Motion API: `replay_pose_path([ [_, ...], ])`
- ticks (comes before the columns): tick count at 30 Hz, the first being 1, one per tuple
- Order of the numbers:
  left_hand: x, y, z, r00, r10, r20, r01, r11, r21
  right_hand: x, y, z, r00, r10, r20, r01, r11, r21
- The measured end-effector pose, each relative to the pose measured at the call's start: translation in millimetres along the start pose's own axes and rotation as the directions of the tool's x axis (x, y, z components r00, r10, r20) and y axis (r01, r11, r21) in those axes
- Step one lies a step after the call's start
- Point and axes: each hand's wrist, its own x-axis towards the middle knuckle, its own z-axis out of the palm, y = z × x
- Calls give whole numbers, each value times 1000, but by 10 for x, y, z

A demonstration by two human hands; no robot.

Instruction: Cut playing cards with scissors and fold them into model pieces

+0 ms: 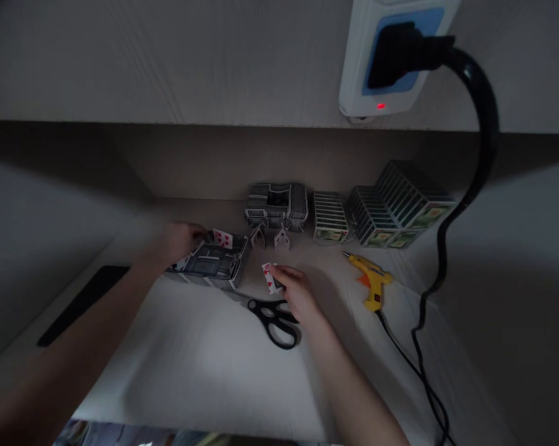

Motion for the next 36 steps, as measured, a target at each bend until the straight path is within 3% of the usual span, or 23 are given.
replay_pose_path([
  [6, -10, -159, -136, 989, -140, -52, 133, 984, -114, -28, -16, 6, 999, 39, -30, -41, 996, -81],
  [10, -50, -235, -118, 989, -103, -107, 98, 994, -54, -35, -25, 12, 999, 35, -39, -38, 995, -89],
  [15, -118, -186, -66, 993, -98, -73, 94, 994, -61, -64, -39, 50, 997, 29, -75, -36, 995, -93],
  [20, -202, -4, -109, 991, -72, -117, 49, 981, -190, -100, -43, 79, 997, -29, -66, 23, 996, -81],
  [23, -295, 186, -138, 976, 20, -218, -91, 942, -323, -103, -33, 82, 998, -66, 3, 66, 995, -69],
  [25, -398, 366, -121, 985, 29, -167, -99, 900, -425, -108, -25, 85, 993, -98, 61, 103, 991, -80],
  [27, -528, 575, -70, 991, 122, -49, -130, 845, -518, -125, -20, 92, 986, -118, 118, 131, 985, -109],
  [32, -783, 970, 82, 949, 299, 97, -237, 885, -401, -177, -16, 119, 967, -120, 226, 159, 974, -164],
  [34, -793, 994, 95, 949, 299, 104, -250, 910, -332, -173, -16, 116, 967, -127, 223, 169, 969, -181],
  [36, -752, 935, 72, 968, 248, 45, -230, 944, -238, -148, -21, 96, 971, -135, 195, 173, 965, -197],
])
